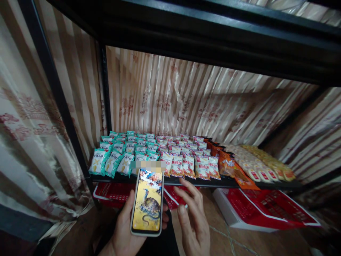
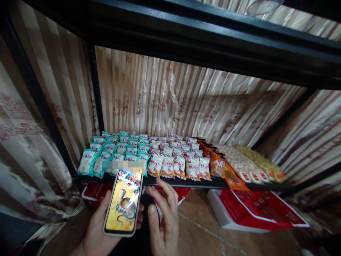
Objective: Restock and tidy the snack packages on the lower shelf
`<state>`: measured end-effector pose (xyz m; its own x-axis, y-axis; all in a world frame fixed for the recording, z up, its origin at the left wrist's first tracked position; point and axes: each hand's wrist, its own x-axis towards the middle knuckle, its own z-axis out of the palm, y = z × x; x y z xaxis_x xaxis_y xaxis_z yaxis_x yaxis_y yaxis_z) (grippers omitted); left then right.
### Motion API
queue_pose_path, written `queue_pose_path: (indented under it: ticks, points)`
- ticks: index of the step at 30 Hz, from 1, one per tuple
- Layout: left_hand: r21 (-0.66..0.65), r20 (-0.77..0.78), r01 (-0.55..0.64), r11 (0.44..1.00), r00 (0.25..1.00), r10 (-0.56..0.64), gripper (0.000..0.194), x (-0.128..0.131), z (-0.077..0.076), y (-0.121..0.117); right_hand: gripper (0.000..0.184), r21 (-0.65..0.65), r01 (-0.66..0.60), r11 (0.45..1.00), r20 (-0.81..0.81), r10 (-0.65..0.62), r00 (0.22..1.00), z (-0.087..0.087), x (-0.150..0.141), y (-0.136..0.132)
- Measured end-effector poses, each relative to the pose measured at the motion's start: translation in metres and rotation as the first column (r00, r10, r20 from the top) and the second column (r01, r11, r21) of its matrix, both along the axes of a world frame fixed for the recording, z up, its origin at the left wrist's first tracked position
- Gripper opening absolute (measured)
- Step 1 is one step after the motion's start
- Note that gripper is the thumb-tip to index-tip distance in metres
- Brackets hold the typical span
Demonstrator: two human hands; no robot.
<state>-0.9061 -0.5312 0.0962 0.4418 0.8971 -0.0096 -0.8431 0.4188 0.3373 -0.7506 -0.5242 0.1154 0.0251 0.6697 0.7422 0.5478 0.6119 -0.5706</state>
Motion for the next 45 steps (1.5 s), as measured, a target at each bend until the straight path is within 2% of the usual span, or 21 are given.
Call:
queue_pose_path:
  ticks: [2, 5, 8, 9, 11, 13, 18, 23, 29, 34, 36, 37, 39, 41, 43, 45]
  points:
    - [0.001, 0.025, 0.012, 1.000, 1.000, -0.012, 0.050, -0.001, 0.000, 0.002, 0.035, 0.000, -0.036, 0.999, 0.088, 0.036, 0.995, 0.004, -0.003, -0.002]
    - [-0.032, 0.048, 0.012, 0.999, 0.999, -0.011, 0.042, -0.003, -0.002, 0.003, 0.050, -0.040, -0.056, 0.998, 0.079, 0.059, 0.995, 0.004, -0.013, -0.005]
    - [-0.077, 0.055, 0.015, 0.997, 0.998, -0.011, 0.044, -0.004, -0.002, 0.004, 0.043, -0.157, -0.048, 0.986, -0.002, 0.049, 0.999, -0.003, -0.027, -0.004]
    - [-0.086, 0.055, 0.020, 0.996, 0.998, -0.015, 0.045, -0.004, -0.002, 0.005, 0.048, -0.221, -0.034, 0.975, -0.044, 0.025, 0.999, -0.007, -0.031, -0.003]
    - [-0.093, 0.056, 0.029, 0.995, 0.998, -0.024, 0.047, -0.005, -0.001, 0.007, 0.071, -0.338, -0.004, 0.941, -0.116, -0.037, 0.993, -0.015, -0.037, 0.001]
    - [-0.097, 0.059, 0.033, 0.995, 0.998, -0.027, 0.046, -0.007, -0.001, 0.009, 0.081, -0.379, 0.008, 0.925, -0.145, -0.068, 0.987, -0.019, -0.040, 0.006]
    - [-0.089, 0.070, 0.015, 0.996, 0.997, -0.009, 0.041, -0.011, -0.005, 0.012, 0.066, -0.293, -0.030, 0.956, -0.086, 0.005, 0.996, -0.014, -0.037, 0.011]
    - [-0.090, 0.087, 0.022, 0.996, 0.996, -0.014, 0.044, -0.012, -0.008, 0.012, 0.032, -0.115, -0.133, 0.984, 0.081, 0.143, 0.986, -0.011, -0.034, 0.012]
    - [-0.083, 0.102, 0.047, 0.995, 0.994, -0.038, 0.046, -0.015, -0.011, 0.014, 0.026, -0.103, -0.113, 0.988, 0.192, 0.132, 0.973, -0.018, -0.031, 0.010]
    - [-0.075, 0.085, 0.043, 0.996, 0.996, -0.037, 0.044, -0.013, -0.012, 0.012, 0.036, -0.102, -0.183, 0.978, 0.341, 0.207, 0.917, 0.001, -0.024, 0.021]
    - [-0.072, 0.056, 0.033, 0.997, 0.998, -0.029, 0.046, -0.012, -0.011, 0.009, 0.039, -0.049, -0.156, 0.987, 0.368, 0.162, 0.915, 0.010, -0.020, 0.034]
    - [-0.070, 0.033, 0.026, 0.997, 0.999, -0.023, 0.049, -0.011, -0.011, 0.008, 0.039, 0.004, -0.097, 0.995, 0.347, 0.090, 0.934, 0.014, -0.018, 0.041]
    - [-0.064, -0.014, 0.004, 0.998, 1.000, -0.005, 0.055, -0.011, -0.010, 0.007, 0.045, 0.077, 0.072, 0.994, 0.228, -0.088, 0.970, 0.020, -0.013, 0.054]
    - [-0.062, -0.042, -0.023, 0.998, 0.999, 0.021, 0.058, -0.012, -0.009, 0.007, 0.049, 0.114, 0.158, 0.981, 0.140, -0.174, 0.975, 0.021, -0.009, 0.061]
    - [-0.064, -0.059, -0.037, 0.997, 0.998, 0.034, 0.059, -0.014, -0.007, 0.007, 0.051, 0.116, 0.171, 0.978, 0.075, -0.180, 0.981, 0.021, -0.007, 0.061]
    - [-0.059, -0.078, -0.048, 0.997, 0.996, 0.043, 0.060, -0.016, -0.006, 0.008, 0.049, 0.059, 0.125, 0.990, 0.016, -0.126, 0.992, 0.021, -0.005, 0.055]
